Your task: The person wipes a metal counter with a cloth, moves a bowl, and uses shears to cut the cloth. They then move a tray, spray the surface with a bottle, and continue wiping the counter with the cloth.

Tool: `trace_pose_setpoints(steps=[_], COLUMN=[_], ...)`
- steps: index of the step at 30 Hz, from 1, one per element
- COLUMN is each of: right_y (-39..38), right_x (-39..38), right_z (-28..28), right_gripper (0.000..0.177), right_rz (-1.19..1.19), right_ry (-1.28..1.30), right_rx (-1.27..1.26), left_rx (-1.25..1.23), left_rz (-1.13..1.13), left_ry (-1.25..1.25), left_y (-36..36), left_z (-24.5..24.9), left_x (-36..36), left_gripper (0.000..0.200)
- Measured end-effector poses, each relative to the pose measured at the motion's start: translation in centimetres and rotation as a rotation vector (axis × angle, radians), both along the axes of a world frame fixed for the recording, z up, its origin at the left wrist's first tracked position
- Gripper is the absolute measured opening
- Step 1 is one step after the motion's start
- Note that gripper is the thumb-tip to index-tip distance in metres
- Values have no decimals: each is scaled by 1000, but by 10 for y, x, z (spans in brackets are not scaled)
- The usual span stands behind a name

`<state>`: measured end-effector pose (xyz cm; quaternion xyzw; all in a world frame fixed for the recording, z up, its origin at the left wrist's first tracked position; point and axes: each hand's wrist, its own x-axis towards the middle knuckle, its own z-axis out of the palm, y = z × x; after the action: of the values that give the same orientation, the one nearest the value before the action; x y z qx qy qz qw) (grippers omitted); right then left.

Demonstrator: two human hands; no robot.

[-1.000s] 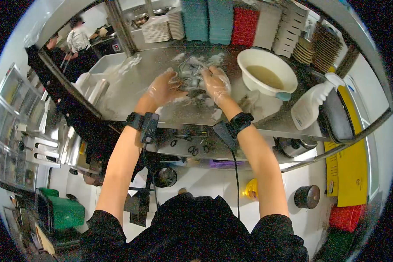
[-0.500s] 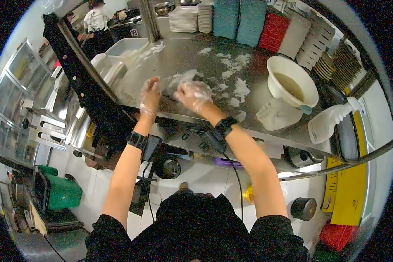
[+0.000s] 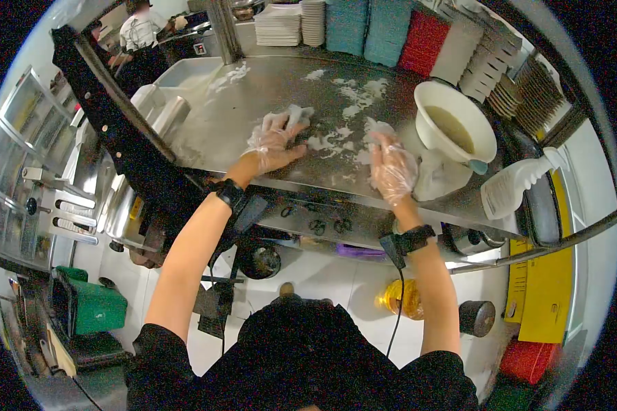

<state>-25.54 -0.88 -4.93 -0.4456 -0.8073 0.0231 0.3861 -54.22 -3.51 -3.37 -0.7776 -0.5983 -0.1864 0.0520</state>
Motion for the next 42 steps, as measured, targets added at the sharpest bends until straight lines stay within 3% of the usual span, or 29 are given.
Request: trace_pose_setpoints(steps=[3, 4, 8, 10, 11, 13, 14, 20, 23, 26, 27, 29, 31, 33, 35, 36, 38, 39, 42], right_y=[-1, -2, 1, 4, 5, 2, -1, 8, 8, 3, 1, 0, -1, 1, 2, 2, 3, 3, 2], right_x=[26, 28, 31, 30, 29, 27, 25, 24, 26, 26, 25, 24, 25, 26, 26, 26, 26, 26, 26], right_z=[-4, -5, -13, -17, -17, -13, -8, -18, -21, -16, -12, -12, -13, -11, -13, -14, -14, -14, -14], right_gripper=[26, 26, 25, 25, 22, 20, 20, 20, 21, 21, 21, 21, 20, 19, 18, 18, 18, 18, 17], right_rz=[-106, -111, -104, -100, -101, -98, -89, -59, -74, -84, -91, -101, -112, -71, -74, -75, -67, -59, -59], right_ry=[-58, -53, 8, 19, 49, 81, 88, 106, 87, 66, 62, 61, 56, 62, 69, 75, 76, 76, 85], right_rx=[-45, -49, -37, -18, 8, 29, 24, 20, 37, 25, -6, 12, 26, 27, 25, 22, 31, 41, 41], left_rx=[-207, -100, -26, -318, -323, 191, 260, 183, -39, 19, -96, 35, 73, 11, 93, 146, 148, -30, 53], left_rz=[62, 12, 83, 307, 309, 142, 197, 88, 5, -6, 15, 111, 243, 213, 292, 275, 327, 318, 150], left_ry=[73, -35, 0, -270, -261, -42, 109, 133, -88, 12, 41, 112, 229, 394, 61, 90, 200, 204, 228], left_y=[26, 30, 10, -11, -25, -50, -47, -31, -31, -39, -42, -45, -55, -46, -59, -55, -54, -63, -55], left_z=[1, -14, -12, -10, -14, -28, -48, -38, -24, -27, -24, -50, -44, -51, -26, -38, -44, -19, -34], left_x=[-7, -20, -65, -76, -72, -57, -49, 104, 141, 110, 92, 47, 2, -57, -57, -58, -27, 5, 80], left_gripper=[39, 35, 36, 37, 37, 39, 39, 42, 42, 42, 46, 45, 43, 42, 39, 40, 41, 43, 45])
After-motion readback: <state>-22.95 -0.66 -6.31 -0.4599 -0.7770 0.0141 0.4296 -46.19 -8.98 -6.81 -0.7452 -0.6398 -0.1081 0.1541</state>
